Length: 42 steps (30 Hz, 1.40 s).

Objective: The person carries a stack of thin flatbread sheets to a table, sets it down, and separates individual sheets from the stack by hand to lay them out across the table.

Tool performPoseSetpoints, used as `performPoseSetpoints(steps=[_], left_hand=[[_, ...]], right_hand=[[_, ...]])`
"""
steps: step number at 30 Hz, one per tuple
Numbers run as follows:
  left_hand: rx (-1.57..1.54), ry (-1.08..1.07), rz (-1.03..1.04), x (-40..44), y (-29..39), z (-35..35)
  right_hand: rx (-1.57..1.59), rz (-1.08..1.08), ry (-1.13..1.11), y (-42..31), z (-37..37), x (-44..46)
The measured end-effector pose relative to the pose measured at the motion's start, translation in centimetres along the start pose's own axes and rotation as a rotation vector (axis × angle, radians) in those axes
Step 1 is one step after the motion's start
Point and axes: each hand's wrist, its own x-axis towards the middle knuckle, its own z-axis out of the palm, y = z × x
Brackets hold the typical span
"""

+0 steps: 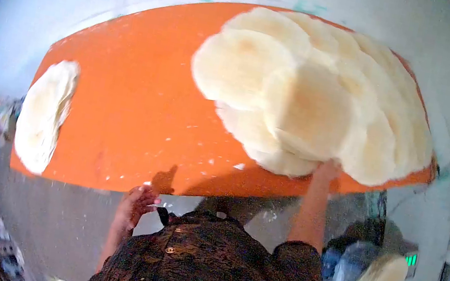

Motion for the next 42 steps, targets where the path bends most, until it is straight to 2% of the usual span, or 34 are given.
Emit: performPoseSetpoints(steps=[1, 3, 5, 9, 10, 12, 14, 17, 20, 24, 29, 36, 38, 42], left_hand=[[-0.001, 0.032, 0.024, -0.6, 0.1, -0.9], [-0.024, 0.053, 0.026, -1.3, -0.2, -3.7], [-0.026, 0.083, 0.056, -2.8, -0.2, -6.7], [-0.066, 0.134, 0.11, -6.7, -0.9, -15.0], [-0.079, 0.188, 0.123, -8.4, -0.9, -16.9], [-0.126, 0.302, 0.142, -11.0, -1.5, -21.2], [-0.163, 0.368, 0.155, -14.1, -2.3, -25.5], [-0.28, 0.455, 0.17, -17.8, -3.5, -30.7], [-0.351, 0.529, 0.198, -20.1, -4.3, -33.6], [-0.405, 0.541, 0.238, -20.3, -4.1, -37.1], [-0.452, 0.49, 0.285, -17.8, -1.3, -40.0], [-0.399, 0.627, 0.297, -15.1, 7.0, -44.8], [-0.408, 0.64, 0.264, -14.4, 9.0, -46.5], [-0.432, 0.674, 0.306, -12.6, 12.3, -50.6]], right_hand=[[-0.117, 0.066, -0.053, 0.3, 1.9, 1.9], [0.975, 0.175, 0.951, -2.1, 4.3, 1.0], [1.283, 0.115, 0.618, -7.3, -1.1, -4.7], [1.286, -0.455, 0.434, -18.7, -0.2, -10.9], [1.233, -0.507, 0.294, -21.8, -4.4, -16.9], [1.141, -0.856, 0.304, -27.3, -5.7, -23.0], [1.231, -0.971, 0.091, -32.9, -5.6, -27.0], [1.347, -0.956, -0.274, -39.8, -6.4, -33.1], [1.458, -0.733, -0.746, -42.3, -11.0, -41.0], [1.418, -0.685, -1.04, -46.4, -13.1, -46.6], [1.497, -0.686, -1.371, -53.8, -13.9, -49.0], [1.584, -0.572, -1.453, -66.8, -12.9, -51.5], [1.613, -0.485, -1.45, -69.1, -12.9, -52.6], [1.563, -0.509, -1.381, -71.4, -14.3, -54.7]])
